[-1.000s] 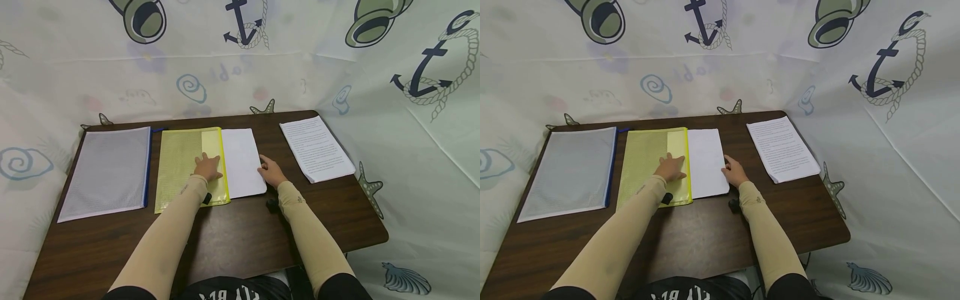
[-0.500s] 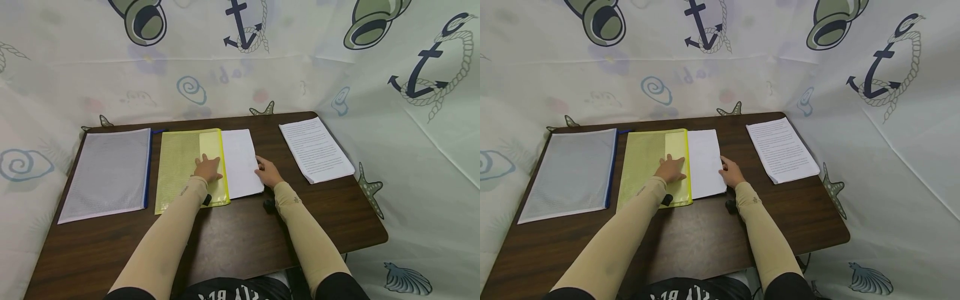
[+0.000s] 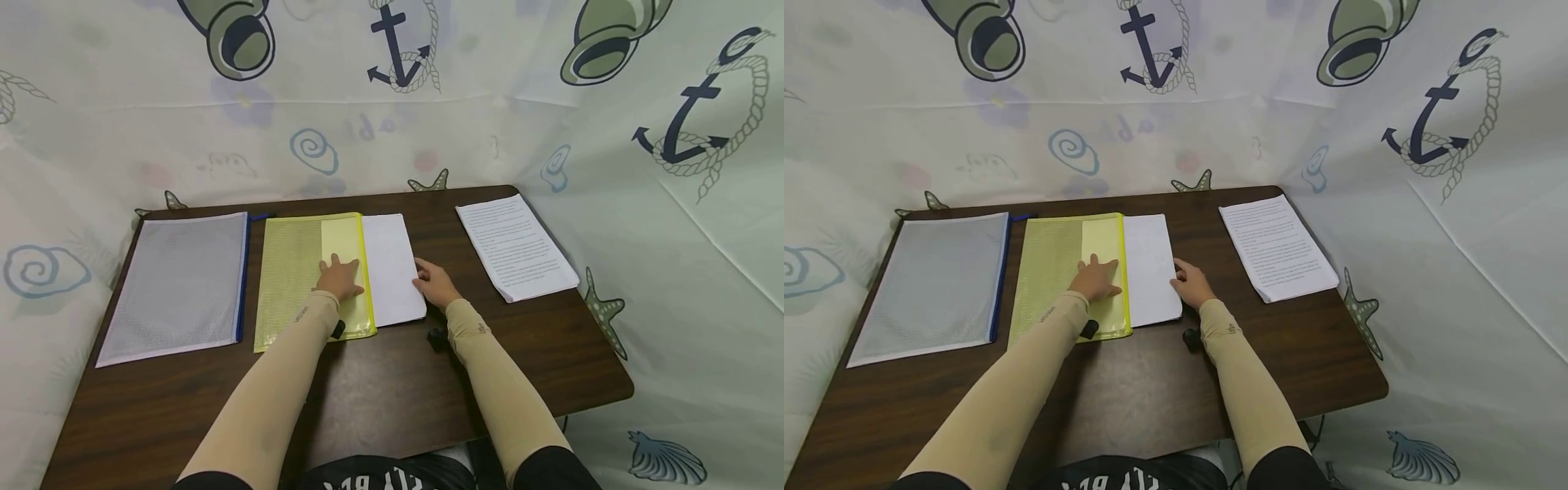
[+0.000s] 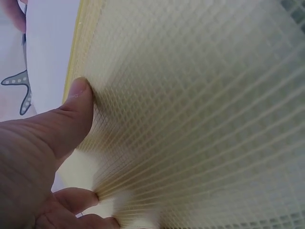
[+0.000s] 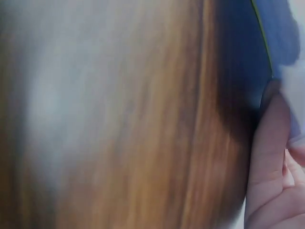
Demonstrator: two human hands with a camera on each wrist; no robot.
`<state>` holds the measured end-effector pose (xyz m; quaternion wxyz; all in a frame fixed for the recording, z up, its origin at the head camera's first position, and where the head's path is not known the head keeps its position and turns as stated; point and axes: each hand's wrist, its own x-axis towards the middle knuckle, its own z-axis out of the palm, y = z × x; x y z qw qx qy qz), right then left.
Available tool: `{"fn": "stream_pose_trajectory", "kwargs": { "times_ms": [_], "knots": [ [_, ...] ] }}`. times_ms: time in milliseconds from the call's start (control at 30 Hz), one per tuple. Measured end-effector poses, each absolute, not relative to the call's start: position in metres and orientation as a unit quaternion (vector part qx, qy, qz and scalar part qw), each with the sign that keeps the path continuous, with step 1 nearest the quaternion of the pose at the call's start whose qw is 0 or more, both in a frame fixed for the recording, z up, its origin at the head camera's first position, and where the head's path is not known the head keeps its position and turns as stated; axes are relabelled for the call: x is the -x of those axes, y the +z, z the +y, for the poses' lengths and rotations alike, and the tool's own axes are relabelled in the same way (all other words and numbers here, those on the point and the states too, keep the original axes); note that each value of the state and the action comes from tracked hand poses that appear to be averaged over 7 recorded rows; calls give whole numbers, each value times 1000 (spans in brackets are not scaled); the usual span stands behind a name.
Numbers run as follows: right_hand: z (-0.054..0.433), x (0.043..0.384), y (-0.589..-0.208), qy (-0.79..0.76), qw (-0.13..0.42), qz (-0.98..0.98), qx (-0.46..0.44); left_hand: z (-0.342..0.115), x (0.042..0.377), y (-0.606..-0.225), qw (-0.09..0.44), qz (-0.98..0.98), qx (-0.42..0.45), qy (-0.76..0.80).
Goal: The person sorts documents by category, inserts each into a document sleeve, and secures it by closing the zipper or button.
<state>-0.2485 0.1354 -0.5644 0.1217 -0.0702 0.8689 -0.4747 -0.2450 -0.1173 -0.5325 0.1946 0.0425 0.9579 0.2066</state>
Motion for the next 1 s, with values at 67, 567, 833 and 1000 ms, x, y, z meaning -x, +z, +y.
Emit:
{"fn": "stream_pose_trajectory", "kwargs": {
  "times_ms": [67, 567, 833, 1000],
  "knots": [
    [136, 248, -565, -474, 119, 869, 70, -117, 245, -532, 196, 958, -43, 206],
    [118, 246, -565, -462, 102, 878, 78, -118, 240, -526, 195, 956, -34, 216],
    [118, 245, -564, -468, 110, 875, 62, -123, 241, -528, 182, 963, -65, 187],
    [117, 244, -563, -461, 109, 878, 70, -128, 245, -531, 186, 963, -85, 177]
  ]
}}
